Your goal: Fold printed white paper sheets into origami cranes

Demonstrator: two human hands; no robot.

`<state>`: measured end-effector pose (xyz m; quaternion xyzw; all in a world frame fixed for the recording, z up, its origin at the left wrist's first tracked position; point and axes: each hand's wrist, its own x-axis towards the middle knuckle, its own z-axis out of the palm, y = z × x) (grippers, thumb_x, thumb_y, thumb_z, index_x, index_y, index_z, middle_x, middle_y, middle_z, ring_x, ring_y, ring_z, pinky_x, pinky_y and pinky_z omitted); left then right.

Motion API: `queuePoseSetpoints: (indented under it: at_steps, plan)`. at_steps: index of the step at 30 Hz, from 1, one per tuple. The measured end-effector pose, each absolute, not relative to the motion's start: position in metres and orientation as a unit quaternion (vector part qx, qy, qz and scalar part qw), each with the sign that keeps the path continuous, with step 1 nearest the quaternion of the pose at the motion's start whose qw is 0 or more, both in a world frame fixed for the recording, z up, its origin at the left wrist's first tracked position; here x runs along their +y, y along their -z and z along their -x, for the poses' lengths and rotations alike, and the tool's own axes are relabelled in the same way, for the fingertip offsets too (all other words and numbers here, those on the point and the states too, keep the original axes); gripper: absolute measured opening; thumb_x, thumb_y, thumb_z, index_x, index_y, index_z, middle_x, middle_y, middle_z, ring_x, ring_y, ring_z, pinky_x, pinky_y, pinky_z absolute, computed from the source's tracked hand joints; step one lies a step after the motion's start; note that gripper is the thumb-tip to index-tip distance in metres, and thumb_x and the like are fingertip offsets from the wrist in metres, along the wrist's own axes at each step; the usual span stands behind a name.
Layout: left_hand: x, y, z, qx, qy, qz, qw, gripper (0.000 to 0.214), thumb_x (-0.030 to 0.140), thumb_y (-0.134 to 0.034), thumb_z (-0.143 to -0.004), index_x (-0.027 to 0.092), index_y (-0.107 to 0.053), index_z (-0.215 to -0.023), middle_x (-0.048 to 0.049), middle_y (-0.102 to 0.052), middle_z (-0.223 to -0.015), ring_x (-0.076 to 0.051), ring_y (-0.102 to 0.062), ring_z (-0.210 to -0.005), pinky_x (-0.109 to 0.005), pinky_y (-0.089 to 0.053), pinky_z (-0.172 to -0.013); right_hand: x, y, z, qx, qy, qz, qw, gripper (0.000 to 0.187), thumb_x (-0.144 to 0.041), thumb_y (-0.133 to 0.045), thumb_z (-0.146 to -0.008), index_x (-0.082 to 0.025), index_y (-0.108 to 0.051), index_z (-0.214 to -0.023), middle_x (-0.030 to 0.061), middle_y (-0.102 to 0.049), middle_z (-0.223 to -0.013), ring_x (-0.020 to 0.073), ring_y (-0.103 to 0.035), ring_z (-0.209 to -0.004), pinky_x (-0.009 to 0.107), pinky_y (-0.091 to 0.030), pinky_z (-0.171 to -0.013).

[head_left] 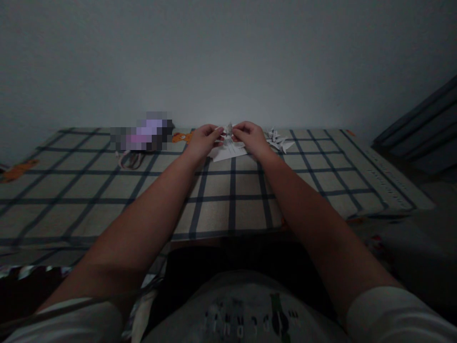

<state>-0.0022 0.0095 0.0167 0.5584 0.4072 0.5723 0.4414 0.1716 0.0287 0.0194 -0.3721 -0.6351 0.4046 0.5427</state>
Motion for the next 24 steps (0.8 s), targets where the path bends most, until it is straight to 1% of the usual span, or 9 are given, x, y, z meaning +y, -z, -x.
queuePoseSetpoints:
  at_steps: [3, 5, 7, 10, 12, 15, 18, 20, 24]
  plan:
    - [0.010, -0.015, 0.003, 0.402, -0.574, -0.594, 0.396, 0.019, 0.033, -0.074, -0.083, 0.018, -0.064, -0.079, -0.0002, -0.066, -0.078, -0.012, -0.062, -0.072, -0.025, -0.054, -0.072, 0.033, -0.015, -0.171, -0.629, -0.408, 0.372, 0.547, 0.010, -0.026, -0.068, -0.084, -0.020, -0.059, -0.081, -0.0038, -0.062, -0.074, 0.0096, -0.061, -0.068, 0.025, -0.052, -0.071]
    - [0.010, -0.014, 0.004, 0.406, -0.572, -0.613, 0.363, 0.018, 0.033, -0.075, -0.083, 0.019, -0.066, -0.080, 0.0000, -0.066, -0.077, -0.012, -0.062, -0.071, -0.025, -0.054, -0.073, 0.034, -0.014, -0.171, -0.643, -0.387, 0.373, 0.546, 0.010, -0.026, -0.067, -0.083, -0.020, -0.060, -0.083, -0.0038, -0.062, -0.075, 0.0098, -0.060, -0.068, 0.025, -0.052, -0.071]
    - [0.010, -0.012, 0.005, 0.407, -0.571, -0.628, 0.337, 0.018, 0.034, -0.077, -0.082, 0.019, -0.068, -0.082, -0.0004, -0.067, -0.078, -0.012, -0.063, -0.072, -0.026, -0.055, -0.074, 0.032, -0.014, -0.173, -0.673, -0.349, 0.368, 0.539, 0.011, -0.027, -0.069, -0.082, -0.020, -0.062, -0.085, -0.0028, -0.063, -0.077, 0.0107, -0.060, -0.072, 0.026, -0.052, -0.075]
    - [0.009, -0.010, 0.004, 0.396, -0.578, -0.636, 0.323, 0.020, 0.035, -0.080, -0.079, 0.019, -0.069, -0.083, -0.0011, -0.067, -0.081, -0.013, -0.063, -0.074, -0.027, -0.056, -0.076, 0.026, -0.018, -0.176, -0.717, -0.286, 0.362, 0.523, 0.013, -0.030, -0.073, -0.081, -0.020, -0.066, -0.087, 0.0006, -0.067, -0.084, 0.0142, -0.061, -0.082, 0.029, -0.052, -0.084]
    - [0.008, -0.011, 0.002, 0.389, -0.589, -0.623, 0.338, 0.021, 0.035, -0.080, -0.077, 0.018, -0.068, -0.082, -0.0009, -0.067, -0.081, -0.013, -0.063, -0.075, -0.028, -0.057, -0.077, 0.024, -0.021, -0.177, -0.720, -0.268, 0.366, 0.525, 0.011, -0.031, -0.071, -0.083, -0.020, -0.067, -0.084, 0.0024, -0.069, -0.087, 0.0156, -0.062, -0.086, 0.030, -0.052, -0.086]
    - [0.006, -0.014, -0.003, 0.388, -0.611, -0.568, 0.392, 0.020, 0.030, -0.079, -0.077, 0.018, -0.063, -0.077, -0.0002, -0.065, -0.080, -0.013, -0.065, -0.078, -0.030, -0.059, -0.080, 0.025, -0.021, -0.175, -0.695, -0.276, 0.373, 0.550, 0.013, -0.030, -0.068, -0.086, -0.020, -0.064, -0.079, 0.0015, -0.067, -0.082, 0.0145, -0.063, -0.083, 0.029, -0.052, -0.084]
    - [0.007, -0.017, -0.005, 0.387, -0.628, -0.498, 0.456, 0.022, 0.025, -0.074, -0.079, 0.019, -0.054, -0.073, 0.0011, -0.062, -0.078, -0.012, -0.067, -0.083, -0.028, -0.058, -0.082, 0.030, -0.019, -0.170, -0.643, -0.336, 0.389, 0.568, 0.019, -0.032, -0.065, -0.090, -0.021, -0.057, -0.076, -0.0015, -0.062, -0.073, 0.0122, -0.063, -0.076, 0.026, -0.053, -0.077]
    - [0.008, -0.017, -0.005, 0.387, -0.625, -0.470, 0.488, 0.022, 0.025, -0.072, -0.079, 0.019, -0.052, -0.072, 0.0011, -0.062, -0.078, -0.012, -0.067, -0.083, -0.027, -0.057, -0.082, 0.033, -0.018, -0.168, -0.617, -0.381, 0.394, 0.564, 0.021, -0.031, -0.064, -0.091, -0.021, -0.054, -0.076, -0.0024, -0.061, -0.071, 0.0114, -0.064, -0.075, 0.024, -0.053, -0.073]
    - [0.011, -0.015, -0.001, 0.408, -0.586, -0.461, 0.526, 0.017, 0.031, -0.073, -0.078, 0.019, -0.060, -0.080, -0.0035, -0.068, -0.088, -0.013, -0.066, -0.083, -0.028, -0.056, -0.081, 0.034, -0.017, -0.167, -0.603, -0.413, 0.394, 0.558, 0.021, -0.028, -0.065, -0.090, -0.021, -0.052, -0.076, -0.0023, -0.060, -0.073, 0.0107, -0.064, -0.075, 0.024, -0.053, -0.075]
